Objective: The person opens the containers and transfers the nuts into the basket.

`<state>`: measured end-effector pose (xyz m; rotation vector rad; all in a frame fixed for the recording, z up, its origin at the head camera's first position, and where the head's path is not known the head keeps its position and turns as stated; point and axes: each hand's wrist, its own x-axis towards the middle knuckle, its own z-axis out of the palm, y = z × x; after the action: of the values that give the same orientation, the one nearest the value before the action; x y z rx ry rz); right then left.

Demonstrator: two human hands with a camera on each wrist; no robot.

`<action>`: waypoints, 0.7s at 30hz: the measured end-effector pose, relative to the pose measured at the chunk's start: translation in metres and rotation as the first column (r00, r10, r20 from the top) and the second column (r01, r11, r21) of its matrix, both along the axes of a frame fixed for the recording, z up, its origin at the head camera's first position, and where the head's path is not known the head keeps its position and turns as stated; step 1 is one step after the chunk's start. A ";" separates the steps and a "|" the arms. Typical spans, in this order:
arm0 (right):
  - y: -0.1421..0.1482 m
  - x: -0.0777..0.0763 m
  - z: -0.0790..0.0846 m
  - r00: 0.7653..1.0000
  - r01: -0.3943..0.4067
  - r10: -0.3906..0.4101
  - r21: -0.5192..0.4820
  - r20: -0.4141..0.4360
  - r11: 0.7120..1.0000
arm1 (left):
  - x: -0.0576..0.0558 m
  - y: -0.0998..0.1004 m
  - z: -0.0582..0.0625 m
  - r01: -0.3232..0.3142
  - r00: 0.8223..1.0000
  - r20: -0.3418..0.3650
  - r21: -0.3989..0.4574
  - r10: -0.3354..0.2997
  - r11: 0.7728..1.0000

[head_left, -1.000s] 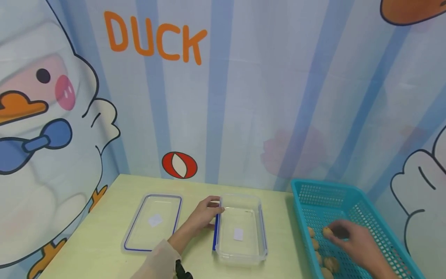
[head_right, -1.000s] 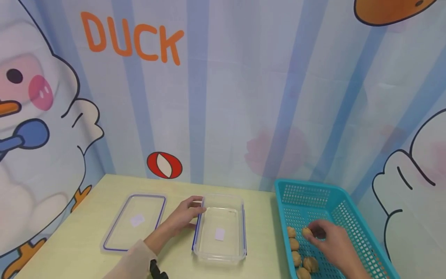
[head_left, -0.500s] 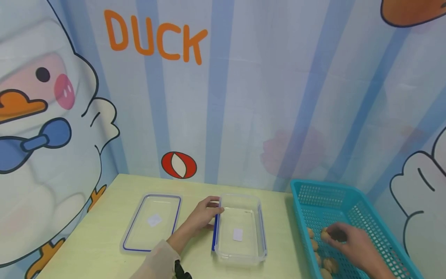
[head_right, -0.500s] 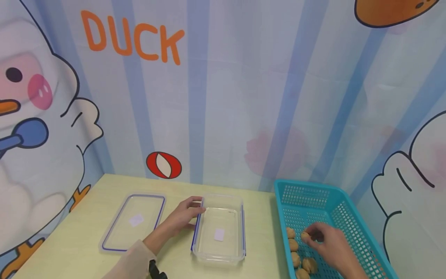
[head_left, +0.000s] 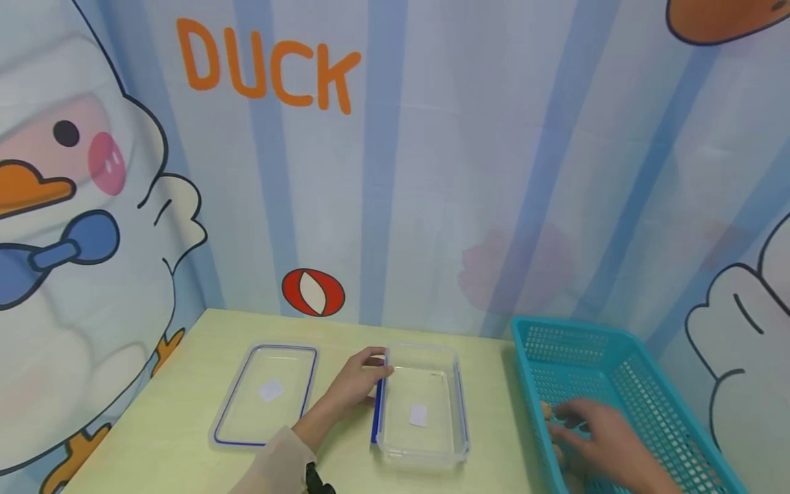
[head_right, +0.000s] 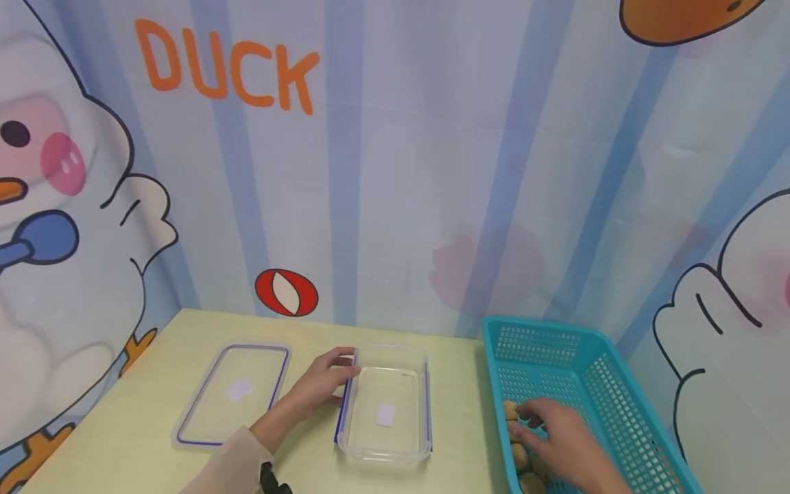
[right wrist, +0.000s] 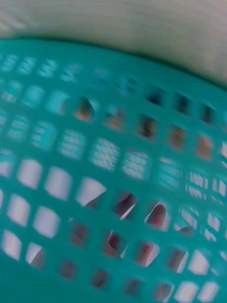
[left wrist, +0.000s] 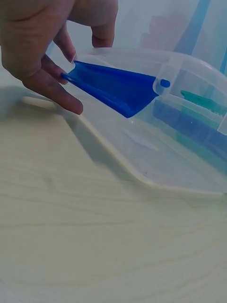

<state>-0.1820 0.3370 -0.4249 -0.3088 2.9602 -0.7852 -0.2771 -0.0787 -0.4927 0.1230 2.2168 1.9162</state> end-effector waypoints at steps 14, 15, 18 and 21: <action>-0.060 0.016 0.030 0.979 -0.088 0.095 0.044 -0.183 0.995 | 0.002 -0.007 0.005 -0.002 0.999 -0.043 -0.098 -0.002 0.995; -0.067 0.016 0.032 0.975 -0.092 0.100 0.048 -0.199 0.995 | 0.003 -0.009 0.007 0.001 0.998 -0.060 -0.122 -0.008 0.993; -0.089 0.016 0.039 0.957 -0.101 0.109 0.043 -0.270 0.994 | 0.005 -0.019 0.017 0.012 0.989 -0.142 -0.250 -0.049 0.968; -0.109 0.013 0.046 0.924 -0.120 0.122 0.027 -0.362 0.992 | 0.006 -0.027 0.035 0.005 0.961 -0.252 -0.405 -0.117 0.914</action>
<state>-0.1687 0.2281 -0.3791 -0.7024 3.2372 -0.7819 -0.2712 -0.1055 -0.4578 0.4068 2.6997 1.4421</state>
